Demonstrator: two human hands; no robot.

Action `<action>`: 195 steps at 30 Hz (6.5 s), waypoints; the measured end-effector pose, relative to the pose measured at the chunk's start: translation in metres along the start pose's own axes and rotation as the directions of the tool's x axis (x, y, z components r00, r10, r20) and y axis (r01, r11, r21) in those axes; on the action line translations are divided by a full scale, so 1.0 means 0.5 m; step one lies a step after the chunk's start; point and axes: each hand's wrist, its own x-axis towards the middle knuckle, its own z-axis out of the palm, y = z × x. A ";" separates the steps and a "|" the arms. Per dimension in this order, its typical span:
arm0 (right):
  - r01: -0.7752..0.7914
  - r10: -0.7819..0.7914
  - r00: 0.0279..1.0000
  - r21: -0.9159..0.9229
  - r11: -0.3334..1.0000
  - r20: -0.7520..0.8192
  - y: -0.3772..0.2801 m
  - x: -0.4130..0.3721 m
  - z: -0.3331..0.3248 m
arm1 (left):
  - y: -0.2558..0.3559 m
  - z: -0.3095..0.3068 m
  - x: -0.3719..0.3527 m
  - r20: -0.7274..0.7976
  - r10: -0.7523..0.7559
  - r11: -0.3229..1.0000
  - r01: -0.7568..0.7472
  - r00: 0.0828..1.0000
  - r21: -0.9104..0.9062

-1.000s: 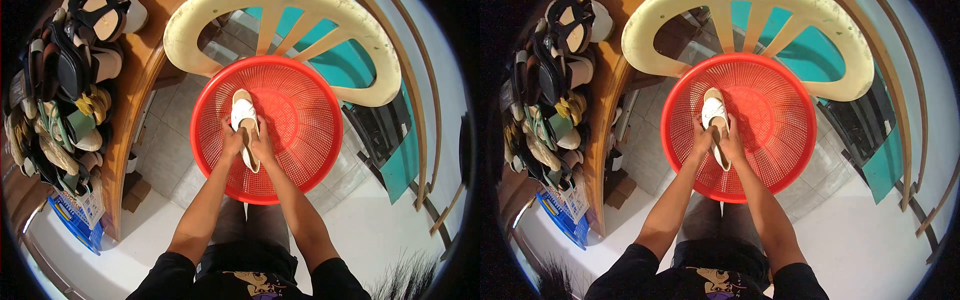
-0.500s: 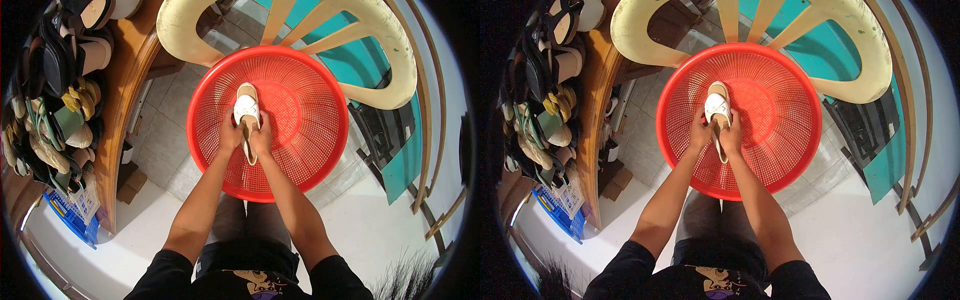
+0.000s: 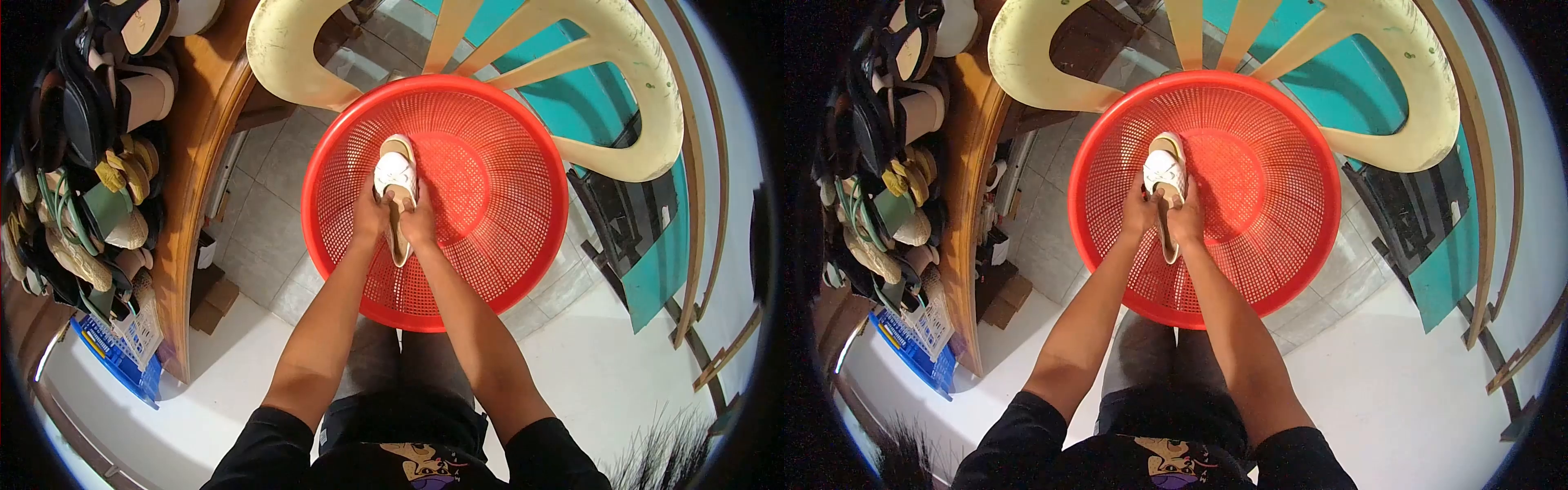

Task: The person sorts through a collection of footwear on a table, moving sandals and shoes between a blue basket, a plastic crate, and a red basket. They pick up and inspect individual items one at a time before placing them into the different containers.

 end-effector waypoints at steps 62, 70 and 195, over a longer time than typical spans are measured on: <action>0.412 -0.439 0.897 -0.269 0.871 -0.048 -0.009 -0.106 -0.015 | -0.071 -0.038 -0.113 -0.044 -0.043 0.998 0.041 0.998 -0.038; 0.349 -0.340 0.937 -0.155 0.924 0.084 -0.002 -0.120 -0.023 | -0.029 -0.060 -0.149 -0.040 -0.009 1.000 0.008 0.999 -0.019; 0.195 -0.216 0.976 0.340 0.920 0.024 -0.106 -0.452 -0.341 | 0.234 -0.111 -0.401 0.350 0.282 0.890 -0.107 0.893 -0.442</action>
